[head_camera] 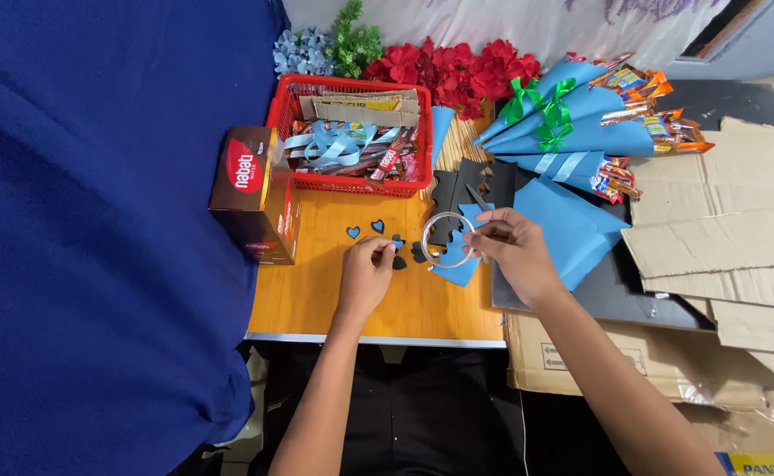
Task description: The person folds small blue paper hearts and secures them with clear tape. They use scissors to cut a piece of tape from the roll and then press the tape onto the folded paper hearts.
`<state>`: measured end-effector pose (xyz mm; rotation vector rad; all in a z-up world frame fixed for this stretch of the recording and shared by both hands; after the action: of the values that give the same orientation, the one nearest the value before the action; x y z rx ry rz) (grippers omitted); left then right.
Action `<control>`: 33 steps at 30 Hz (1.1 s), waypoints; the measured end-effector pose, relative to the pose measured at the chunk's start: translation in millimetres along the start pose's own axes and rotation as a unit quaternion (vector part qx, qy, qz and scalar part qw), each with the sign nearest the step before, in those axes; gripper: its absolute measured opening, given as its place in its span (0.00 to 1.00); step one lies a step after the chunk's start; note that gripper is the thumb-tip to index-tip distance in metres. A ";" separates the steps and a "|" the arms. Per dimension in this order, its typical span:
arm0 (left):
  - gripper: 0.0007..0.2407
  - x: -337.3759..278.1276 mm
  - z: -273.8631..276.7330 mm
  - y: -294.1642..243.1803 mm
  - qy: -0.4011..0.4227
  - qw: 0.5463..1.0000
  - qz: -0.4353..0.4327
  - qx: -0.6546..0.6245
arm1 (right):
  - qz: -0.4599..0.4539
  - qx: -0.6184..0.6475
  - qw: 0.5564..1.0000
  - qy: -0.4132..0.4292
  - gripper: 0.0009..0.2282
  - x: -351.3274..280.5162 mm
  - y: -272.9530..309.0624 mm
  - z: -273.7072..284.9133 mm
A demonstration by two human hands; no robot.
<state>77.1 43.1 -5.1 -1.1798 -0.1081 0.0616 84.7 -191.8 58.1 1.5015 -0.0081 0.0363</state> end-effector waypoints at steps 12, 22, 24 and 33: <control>0.06 -10.5 18.1 -26.5 -0.104 0.990 -0.091 -0.026 | 0.008 -0.007 1.000 0.018 0.14 -8.3 9.5 -9.3; 0.13 -46.0 8.5 -111.6 -0.013 0.963 -0.265 -0.046 | 0.059 -0.068 0.990 0.109 0.14 -14.3 33.4 -23.1; 0.13 -44.7 -2.4 -107.6 0.059 0.972 -0.226 0.001 | 0.078 -0.106 0.981 0.145 0.14 -25.4 54.7 -32.4; 0.07 -26.6 -10.4 -69.5 0.113 0.976 -0.096 -0.161 | 0.129 -0.124 0.979 0.098 0.14 -11.4 40.6 -11.9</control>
<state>51.2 4.4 53.9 -1.4854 -0.0316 -0.2693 71.9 -177.3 97.5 1.2351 -0.0465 0.3803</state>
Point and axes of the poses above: each hand's wrist, its own x-axis towards the middle knuckle, its own z-axis out of the back of the hand, y = z × x, the point moved 6 cm from there along x, towards the middle knuckle, and after that the axes turned 5 degrees about z, right-handed, at the moved point
